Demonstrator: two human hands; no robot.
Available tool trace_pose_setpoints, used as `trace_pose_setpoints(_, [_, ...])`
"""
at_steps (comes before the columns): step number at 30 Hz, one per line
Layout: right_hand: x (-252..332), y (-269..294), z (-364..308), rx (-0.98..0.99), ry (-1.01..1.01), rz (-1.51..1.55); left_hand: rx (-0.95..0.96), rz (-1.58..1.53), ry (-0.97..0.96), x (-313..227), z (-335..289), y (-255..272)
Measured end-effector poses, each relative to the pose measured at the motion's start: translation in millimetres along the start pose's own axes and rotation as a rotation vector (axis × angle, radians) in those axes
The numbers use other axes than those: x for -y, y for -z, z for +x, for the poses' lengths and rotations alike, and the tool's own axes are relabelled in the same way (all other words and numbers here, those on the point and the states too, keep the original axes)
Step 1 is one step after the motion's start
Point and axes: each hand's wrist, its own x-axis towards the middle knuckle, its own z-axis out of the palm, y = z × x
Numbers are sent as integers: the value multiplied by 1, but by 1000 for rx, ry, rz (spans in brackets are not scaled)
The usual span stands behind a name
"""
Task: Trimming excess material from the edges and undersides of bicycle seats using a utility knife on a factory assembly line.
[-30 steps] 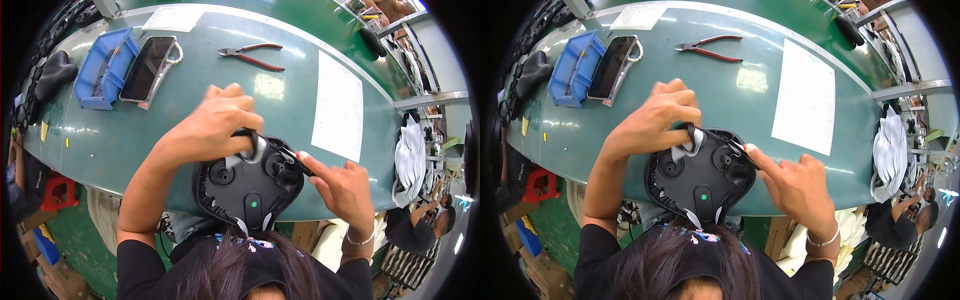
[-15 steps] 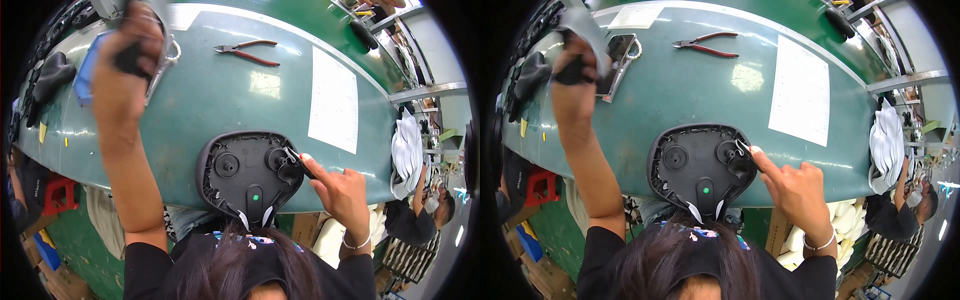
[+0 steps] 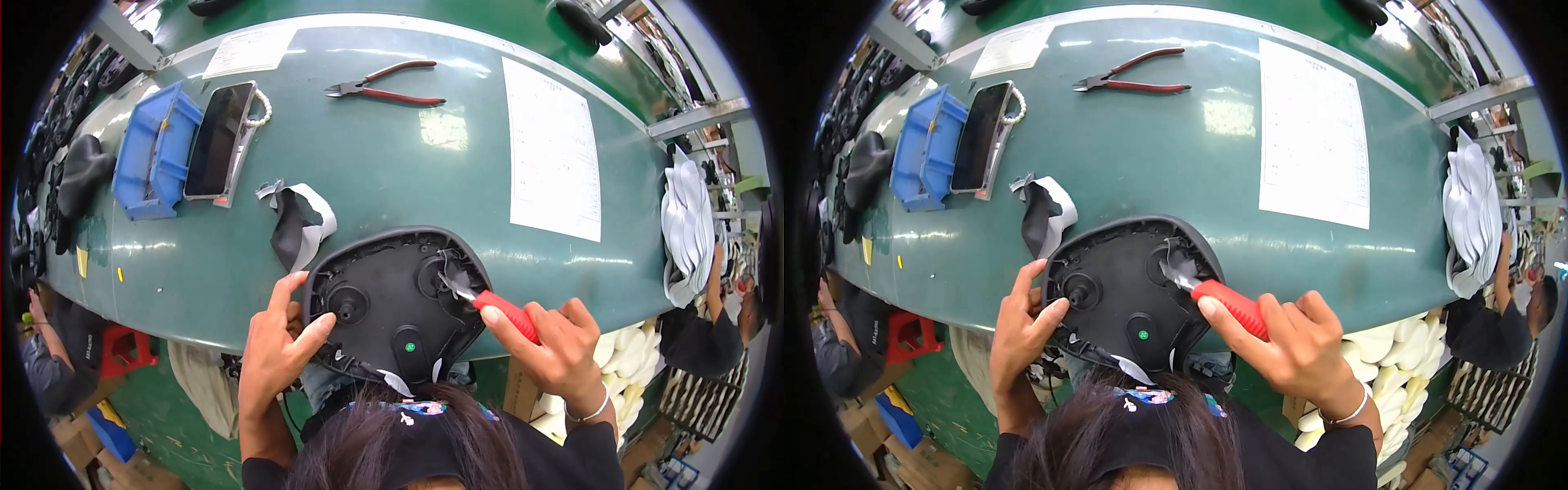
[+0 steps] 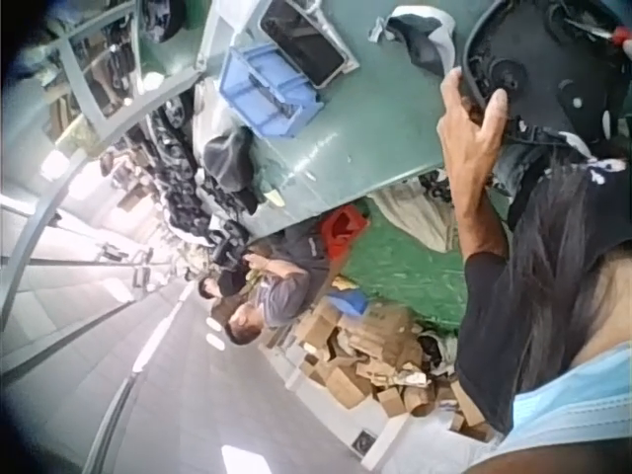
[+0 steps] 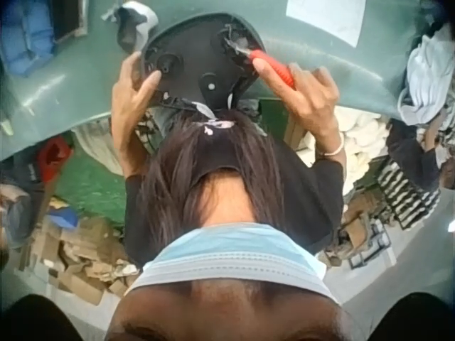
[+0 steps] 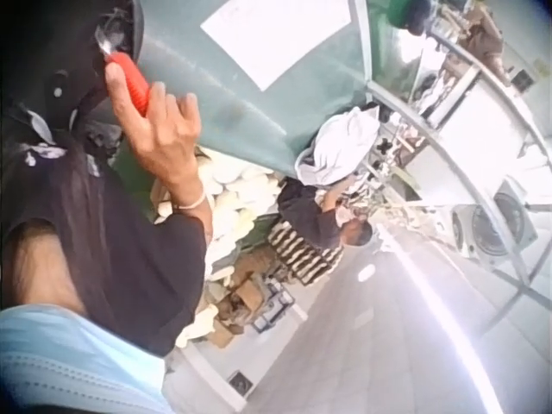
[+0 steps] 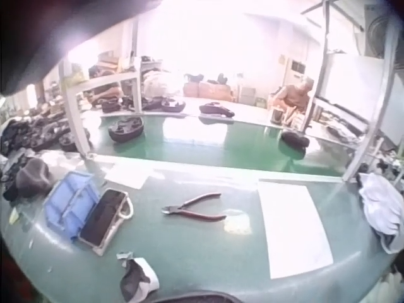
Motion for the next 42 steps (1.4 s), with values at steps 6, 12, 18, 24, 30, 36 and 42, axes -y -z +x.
trace_pose_setpoints(6, [-19, 0, 4, -139, -253, 451, -104, 318, -227, -26, 11, 5])
trace_pose_setpoints(12, [-19, -2, 17, -95, -409, 544, 71, 389, -646, -91, 57, -47])
trace_pose_setpoints(18, [-21, 2, 10, -65, -480, 654, 139, 511, -570, -89, 74, -71])
trace_pose_setpoints(24, [-30, 15, 22, 191, -412, 584, 257, 286, -442, -86, 76, -61])
trace_pose_setpoints(30, [-17, 26, 43, 373, -201, 196, 294, 200, -442, -82, 79, -56])
trace_pose_setpoints(36, [6, 41, 22, 410, -266, 161, 370, -458, -121, -85, 82, -45])
trace_pose_setpoints(42, [36, 36, 0, 311, -454, 235, 348, -944, -310, -53, 94, -22])
